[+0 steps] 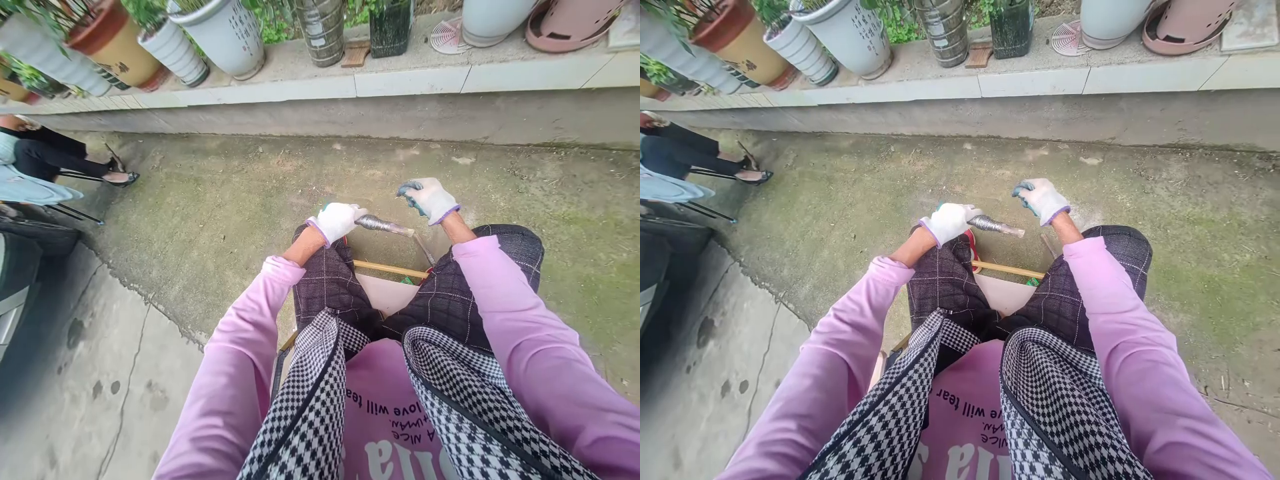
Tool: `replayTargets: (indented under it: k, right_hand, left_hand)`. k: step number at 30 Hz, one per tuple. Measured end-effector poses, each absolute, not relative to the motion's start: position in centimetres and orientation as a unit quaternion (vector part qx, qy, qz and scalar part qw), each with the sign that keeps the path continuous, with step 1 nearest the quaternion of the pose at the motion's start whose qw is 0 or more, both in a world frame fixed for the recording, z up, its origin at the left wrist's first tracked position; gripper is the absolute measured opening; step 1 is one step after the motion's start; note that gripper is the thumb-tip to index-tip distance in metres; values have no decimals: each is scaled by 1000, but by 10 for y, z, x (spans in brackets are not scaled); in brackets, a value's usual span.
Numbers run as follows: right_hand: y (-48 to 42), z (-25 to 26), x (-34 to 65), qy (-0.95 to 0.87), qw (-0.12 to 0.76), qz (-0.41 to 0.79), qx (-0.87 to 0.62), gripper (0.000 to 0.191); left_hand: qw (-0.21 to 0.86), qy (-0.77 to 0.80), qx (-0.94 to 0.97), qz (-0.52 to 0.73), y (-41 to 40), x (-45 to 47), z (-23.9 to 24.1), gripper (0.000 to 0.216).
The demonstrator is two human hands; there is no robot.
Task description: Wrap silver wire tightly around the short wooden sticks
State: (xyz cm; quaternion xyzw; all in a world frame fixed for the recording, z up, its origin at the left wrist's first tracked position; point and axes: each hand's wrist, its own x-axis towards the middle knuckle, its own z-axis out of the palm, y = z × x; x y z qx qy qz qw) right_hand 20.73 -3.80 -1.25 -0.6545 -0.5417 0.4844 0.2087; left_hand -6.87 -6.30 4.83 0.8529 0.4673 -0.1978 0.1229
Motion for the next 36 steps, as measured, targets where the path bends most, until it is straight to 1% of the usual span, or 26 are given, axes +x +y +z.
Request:
replayTargets:
  k: [3,6,8,11,14,17,19,21,24,27,30,33,36]
  right_hand:
    - [-39,-21,189,-590,165,482,-626,14]
    - [-51,-23,168,-647,121,482,-579,14]
    - [-61,-20,158,-686,96,473,-545,17]
    - [-72,-13,151,-720,69,464,-511,23]
    - [-74,-9,155,-687,94,498,-521,21]
    - [-64,-10,169,-617,172,519,-566,24]
    - [-53,-14,181,-563,223,521,-602,24]
    - [-43,-19,189,-513,264,521,-629,22]
    - [-36,-25,191,-479,296,528,-636,20]
    - [-42,-26,177,-475,280,561,-618,16]
    - [-55,-22,157,-498,233,587,-594,11]
    - [-67,-16,145,-549,191,572,-579,9]
    - [-74,-11,147,-611,162,541,-555,10]
  left_hand:
    - [155,541,817,-125,-56,-74,55,51]
    - [158,628,758,-85,-35,-86,51,52]
    - [147,662,727,-104,-22,-93,46,49]
    - [124,676,706,-170,-14,-96,37,47]
    - [113,633,725,-246,-16,-88,29,45]
    - [121,545,773,-300,-26,-77,21,41]
    - [115,499,809,-289,-32,-69,18,42]
    - [106,477,834,-257,-38,-64,20,49]
    - [109,500,836,-198,-41,-62,31,54]
    - [122,562,810,-113,-39,-66,42,55]
    - [129,619,772,-62,-35,-74,48,54]
    - [117,662,736,-77,-27,-83,47,53]
    - [106,666,725,-138,-22,-88,40,51]
